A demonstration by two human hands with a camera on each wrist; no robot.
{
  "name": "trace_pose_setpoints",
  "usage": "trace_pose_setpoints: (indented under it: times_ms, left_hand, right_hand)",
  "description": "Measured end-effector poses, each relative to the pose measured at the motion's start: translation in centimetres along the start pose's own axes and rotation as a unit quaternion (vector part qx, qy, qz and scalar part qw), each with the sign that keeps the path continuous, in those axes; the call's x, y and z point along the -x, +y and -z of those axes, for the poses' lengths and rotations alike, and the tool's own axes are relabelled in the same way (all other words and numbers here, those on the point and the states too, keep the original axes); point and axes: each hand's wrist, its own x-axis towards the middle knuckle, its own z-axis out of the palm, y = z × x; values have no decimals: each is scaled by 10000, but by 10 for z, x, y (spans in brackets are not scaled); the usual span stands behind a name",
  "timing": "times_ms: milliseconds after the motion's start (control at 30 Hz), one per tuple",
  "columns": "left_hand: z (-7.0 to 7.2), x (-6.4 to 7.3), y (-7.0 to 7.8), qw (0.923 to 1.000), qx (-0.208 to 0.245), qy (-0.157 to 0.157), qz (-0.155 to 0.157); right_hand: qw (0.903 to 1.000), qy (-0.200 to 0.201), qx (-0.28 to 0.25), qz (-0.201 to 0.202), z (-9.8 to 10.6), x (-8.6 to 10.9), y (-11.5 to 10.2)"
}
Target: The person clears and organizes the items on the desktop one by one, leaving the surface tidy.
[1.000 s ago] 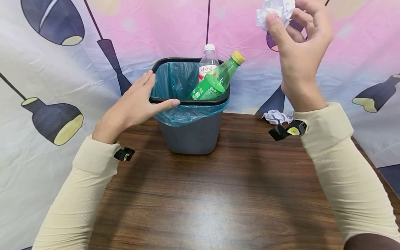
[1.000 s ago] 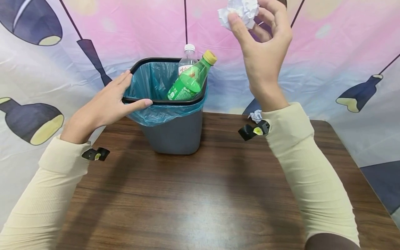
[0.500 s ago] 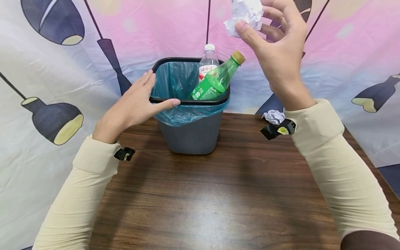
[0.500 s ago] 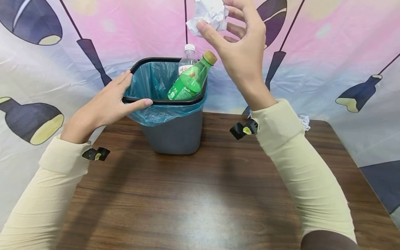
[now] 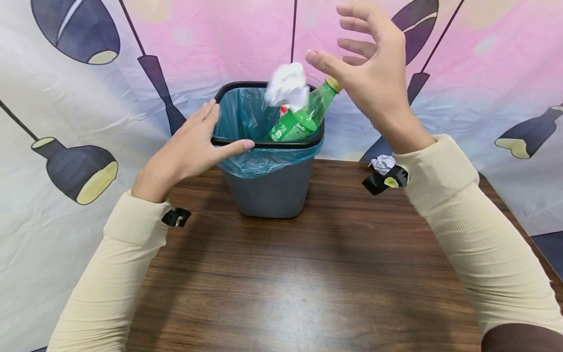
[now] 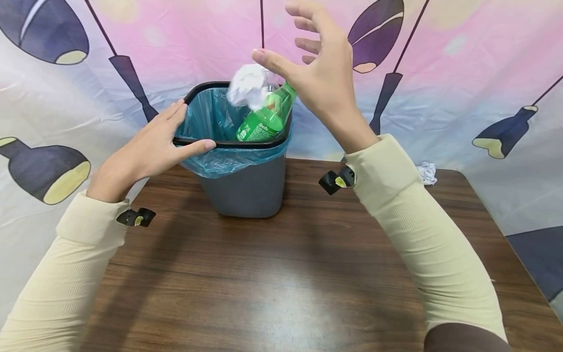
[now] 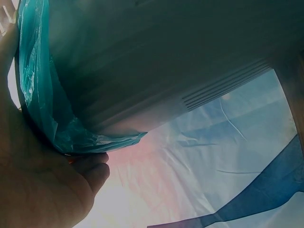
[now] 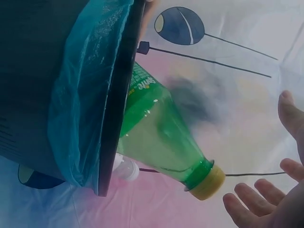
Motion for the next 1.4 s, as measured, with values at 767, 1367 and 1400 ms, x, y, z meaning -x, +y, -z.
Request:
trace_pose_setpoints:
  times_ms: [767, 1367, 1400]
  left_hand:
    - [3, 4, -3, 10000, 56, 29, 29]
    - [4, 7, -1, 10000, 46, 1, 29]
    - [4, 7, -1, 10000, 46, 3, 26]
  right_hand:
    - [9854, 957, -845, -1127, 54, 4, 25]
    - [9675, 1139, 285, -2240, 93, 28, 129]
    - [9660, 1076, 629, -2264, 95, 30, 135]
